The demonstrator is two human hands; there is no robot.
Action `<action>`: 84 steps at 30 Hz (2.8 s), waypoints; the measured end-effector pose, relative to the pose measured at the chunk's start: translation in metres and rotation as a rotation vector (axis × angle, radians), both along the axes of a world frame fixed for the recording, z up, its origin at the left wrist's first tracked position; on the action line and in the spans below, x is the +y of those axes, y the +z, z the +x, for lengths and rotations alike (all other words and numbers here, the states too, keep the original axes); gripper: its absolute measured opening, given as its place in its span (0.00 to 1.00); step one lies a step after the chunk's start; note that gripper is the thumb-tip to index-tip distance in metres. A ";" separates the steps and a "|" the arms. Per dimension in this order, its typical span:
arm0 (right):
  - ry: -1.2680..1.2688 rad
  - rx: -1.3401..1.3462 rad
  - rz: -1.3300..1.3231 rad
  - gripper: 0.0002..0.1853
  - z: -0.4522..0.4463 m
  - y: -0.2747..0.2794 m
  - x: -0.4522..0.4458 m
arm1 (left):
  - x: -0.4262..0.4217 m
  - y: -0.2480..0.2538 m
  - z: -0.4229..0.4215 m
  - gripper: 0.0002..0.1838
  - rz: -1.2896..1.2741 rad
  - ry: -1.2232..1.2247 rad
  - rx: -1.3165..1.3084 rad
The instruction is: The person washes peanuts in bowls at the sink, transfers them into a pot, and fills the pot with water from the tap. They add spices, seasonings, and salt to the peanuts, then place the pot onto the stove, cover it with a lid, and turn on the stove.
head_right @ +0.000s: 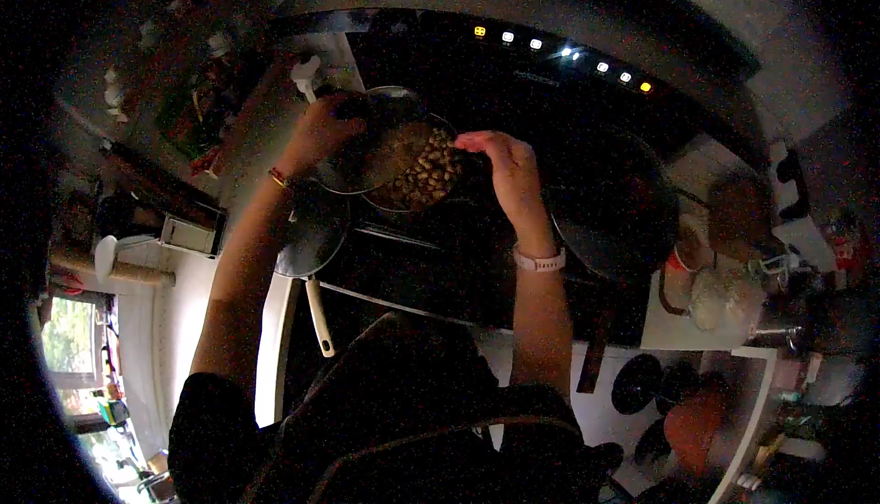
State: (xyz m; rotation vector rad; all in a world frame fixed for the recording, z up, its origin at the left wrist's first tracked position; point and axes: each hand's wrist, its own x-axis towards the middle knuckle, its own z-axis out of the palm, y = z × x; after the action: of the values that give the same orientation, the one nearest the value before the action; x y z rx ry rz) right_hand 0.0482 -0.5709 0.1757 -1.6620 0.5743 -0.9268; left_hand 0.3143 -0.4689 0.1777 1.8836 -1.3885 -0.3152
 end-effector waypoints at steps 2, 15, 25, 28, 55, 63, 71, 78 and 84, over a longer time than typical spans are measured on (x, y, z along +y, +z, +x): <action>0.060 0.513 -0.054 0.18 0.011 -0.012 0.011 | -0.009 -0.008 -0.003 0.25 0.043 -0.041 0.070; -0.207 0.414 0.113 0.20 -0.092 -0.089 0.091 | -0.037 -0.065 -0.039 0.26 0.009 -0.258 -0.020; 0.164 0.355 0.416 0.17 -0.117 -0.109 0.152 | 0.004 -0.062 -0.039 0.26 -0.081 -0.197 -0.199; 0.486 0.830 0.443 0.18 -0.136 -0.123 0.172 | 0.084 -0.051 -0.049 0.26 -0.070 -0.140 0.334; 1.112 1.154 -0.260 0.19 -0.354 -0.200 0.352 | 0.455 -0.245 -0.307 0.13 0.438 -0.442 0.169; 0.853 1.211 0.589 0.32 -0.411 -0.074 0.267 | 0.275 0.040 -0.528 0.32 -0.169 -1.483 0.373; 0.660 1.295 0.285 0.28 -0.553 -0.080 0.198 | 0.199 0.133 -0.676 0.21 0.451 -2.080 0.994; 0.719 1.094 0.042 0.26 -0.619 -0.150 0.162 | 0.152 0.160 -0.787 0.16 -0.175 -2.282 0.956; 0.748 0.946 0.032 0.20 -0.577 -0.095 0.145 | 0.112 0.037 -0.684 0.17 0.204 -1.669 1.131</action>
State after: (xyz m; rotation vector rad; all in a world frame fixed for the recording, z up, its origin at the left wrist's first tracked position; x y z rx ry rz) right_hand -0.5290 -0.4260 0.0803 -2.0117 0.4892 0.4503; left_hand -0.3695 -0.3570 0.2146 -0.0412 -1.6190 -1.9205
